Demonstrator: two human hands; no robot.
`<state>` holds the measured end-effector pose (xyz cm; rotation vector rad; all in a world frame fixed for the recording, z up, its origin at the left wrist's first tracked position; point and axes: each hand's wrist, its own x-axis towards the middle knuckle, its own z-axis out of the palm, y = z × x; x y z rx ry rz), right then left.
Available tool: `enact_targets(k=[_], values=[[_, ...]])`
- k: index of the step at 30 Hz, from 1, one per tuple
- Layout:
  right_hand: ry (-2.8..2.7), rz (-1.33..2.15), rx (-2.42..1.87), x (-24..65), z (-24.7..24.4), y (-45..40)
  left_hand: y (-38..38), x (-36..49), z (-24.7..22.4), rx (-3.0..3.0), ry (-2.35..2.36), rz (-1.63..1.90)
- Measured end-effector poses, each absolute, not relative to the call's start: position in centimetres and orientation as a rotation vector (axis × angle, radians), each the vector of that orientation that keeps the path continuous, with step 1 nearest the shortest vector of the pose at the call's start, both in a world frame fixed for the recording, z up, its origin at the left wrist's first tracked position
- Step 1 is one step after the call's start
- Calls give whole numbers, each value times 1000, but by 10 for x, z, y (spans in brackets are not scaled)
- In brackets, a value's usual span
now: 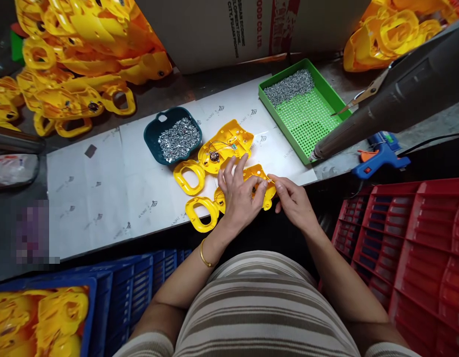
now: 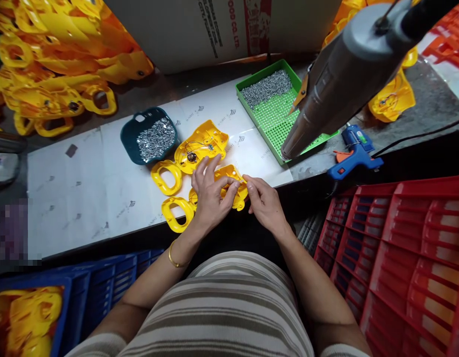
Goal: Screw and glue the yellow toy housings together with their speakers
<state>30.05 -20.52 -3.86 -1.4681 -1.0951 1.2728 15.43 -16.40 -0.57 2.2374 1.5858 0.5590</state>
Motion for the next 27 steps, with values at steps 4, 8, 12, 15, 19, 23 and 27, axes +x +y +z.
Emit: enact_targets(k=[4,8,12,15,19,23,27], values=[[-1000,1343,-1487,299,-40,-202,-166,152,-7,2257,1583,591],[-942,1519,-1452,296,-36,-194,-172,145,-8,2257,1536,676],[-984,1668,-1340,290,-27,-193,-184,136,-4,2237,1513,724],[-920,1701,-1269,282,-23,-197,-192,128,0,2219,1526,736],[-903,1709,-1211,274,-18,-202,-194,113,7,2226,1466,797],[-975,1761,-1163,271,-13,-203,-181,93,16,2251,1255,845],[-1048,1778,-1144,271,-8,-201,-162,80,25,2405,1065,792]])
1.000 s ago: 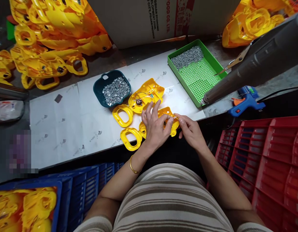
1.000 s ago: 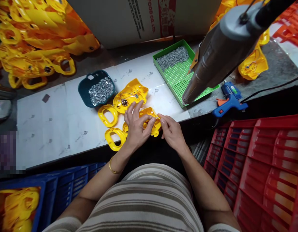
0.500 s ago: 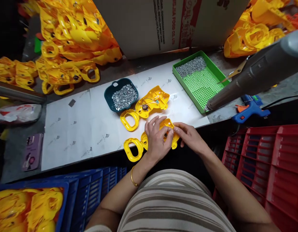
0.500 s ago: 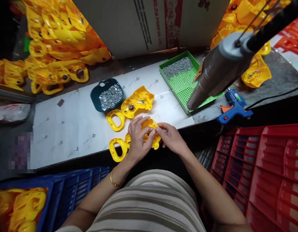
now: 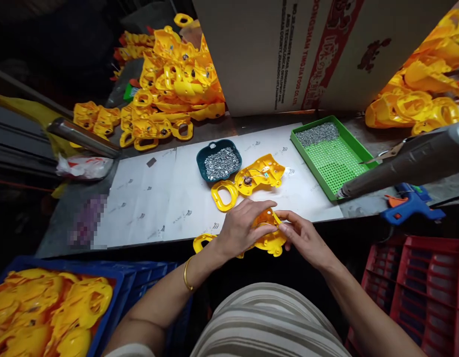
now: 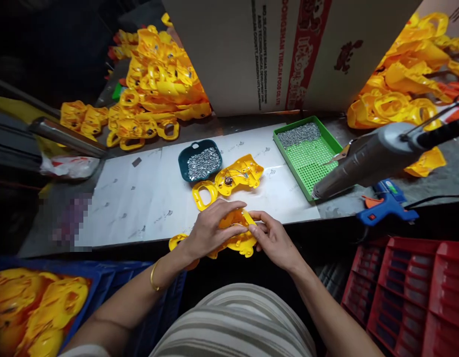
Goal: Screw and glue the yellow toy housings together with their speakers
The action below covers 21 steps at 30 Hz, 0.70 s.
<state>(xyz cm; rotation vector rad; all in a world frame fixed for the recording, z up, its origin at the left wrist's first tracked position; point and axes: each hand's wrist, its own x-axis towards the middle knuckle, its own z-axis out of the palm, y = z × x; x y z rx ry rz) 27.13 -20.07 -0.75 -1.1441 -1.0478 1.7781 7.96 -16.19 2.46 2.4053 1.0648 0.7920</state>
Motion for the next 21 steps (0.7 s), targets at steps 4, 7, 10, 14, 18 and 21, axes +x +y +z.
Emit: enact_targets(k=[4,7,10,14,18,21], values=[[-1064,1734,-1135,273,-9,-195,-139,80,16,2552,832,818],[-1062,1653,-1178,276,-19,-187,-119,88,0,2609,695,904],[-1102,1637,-1310,282,-28,-179,-104,94,-13,2663,696,887],[-1400,1332,-1540,292,-17,-163,-103,88,-13,2732,799,866],[-1812,514,-1546,280,18,-129,-116,63,-3,2657,1076,1077],[-2128,360,-1588,248,34,-96,-123,40,1,2570,1324,1178]])
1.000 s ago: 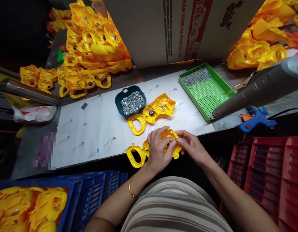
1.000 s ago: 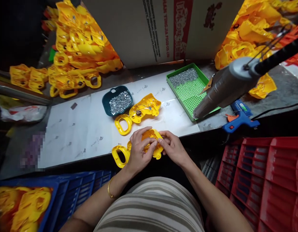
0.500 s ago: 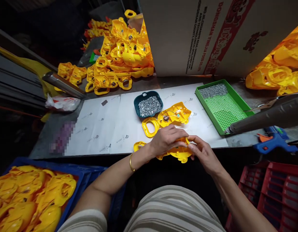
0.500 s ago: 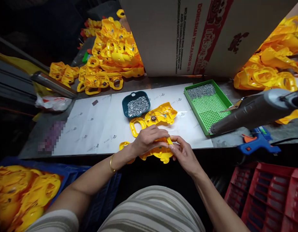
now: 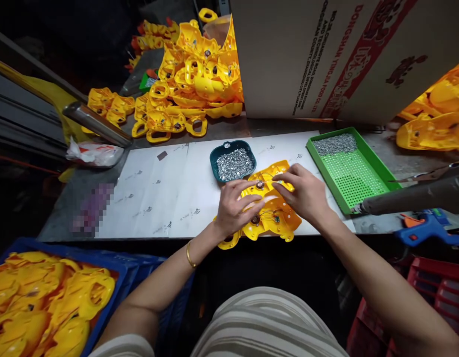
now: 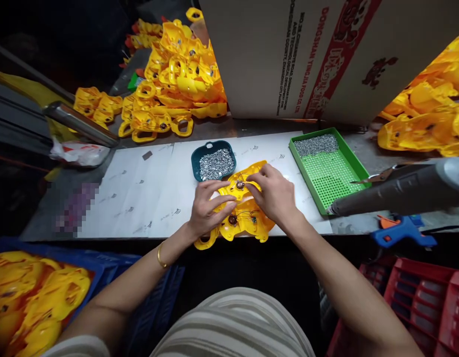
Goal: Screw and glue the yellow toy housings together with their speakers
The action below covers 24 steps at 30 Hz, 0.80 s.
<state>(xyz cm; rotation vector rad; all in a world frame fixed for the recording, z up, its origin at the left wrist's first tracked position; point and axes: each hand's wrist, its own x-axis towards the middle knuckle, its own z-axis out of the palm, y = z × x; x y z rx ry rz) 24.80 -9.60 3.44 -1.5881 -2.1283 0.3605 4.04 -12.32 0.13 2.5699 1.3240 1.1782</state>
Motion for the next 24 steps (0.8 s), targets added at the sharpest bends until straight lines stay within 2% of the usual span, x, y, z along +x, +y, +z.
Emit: enact_targets(k=[4,7,12,17,21,24], values=[[-2491,374,-1702,205,34,-64,-128,20,2,2573,1479,1140],[-2522,464,-1699,197,30,-54,-129,14,3,2599,1508,1114],[-1950,824,-1670,238,22,-46,-110,26,6,2537,1589,1081],[-1406,1195,-1386,280,-1,-47,-62,75,6,2398,1581,803],[-1378,1164,-1323,289,-9,-51,-37,114,6,2314,1461,590],[-1373,1138,-1329,293,-6,-53,-32,123,4,2244,1440,572]])
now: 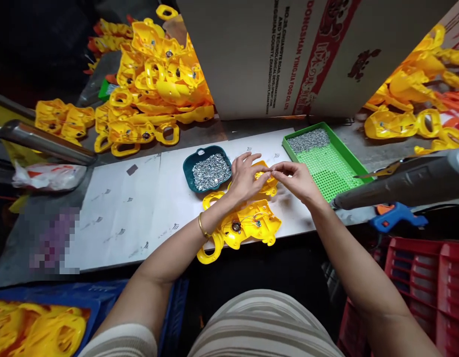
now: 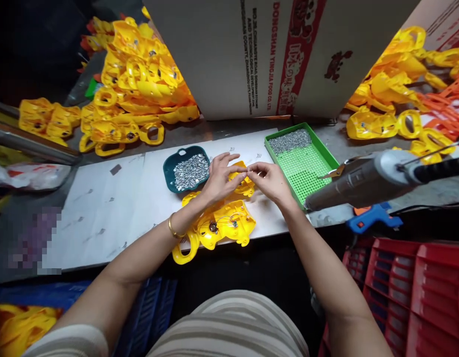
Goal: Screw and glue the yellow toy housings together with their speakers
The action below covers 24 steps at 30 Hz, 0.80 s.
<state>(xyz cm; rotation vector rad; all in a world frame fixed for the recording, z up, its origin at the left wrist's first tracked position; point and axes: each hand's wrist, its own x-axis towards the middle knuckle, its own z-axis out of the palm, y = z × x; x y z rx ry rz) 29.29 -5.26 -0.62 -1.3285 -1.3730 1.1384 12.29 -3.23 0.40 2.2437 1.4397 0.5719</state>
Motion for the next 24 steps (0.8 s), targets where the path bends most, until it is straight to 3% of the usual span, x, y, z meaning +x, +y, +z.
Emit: enact_targets(k=[16,21,24], values=[[-1189,1277,-1196,296,-10,-50,-29,120,-10,2095,1371,809],[-1293,1008,-1420,302,-17,-50,-29,120,-10,2086,1451,750],[-1342,1102,-1554,299,-20,-52,-29,123,-11,2114,1475,753]])
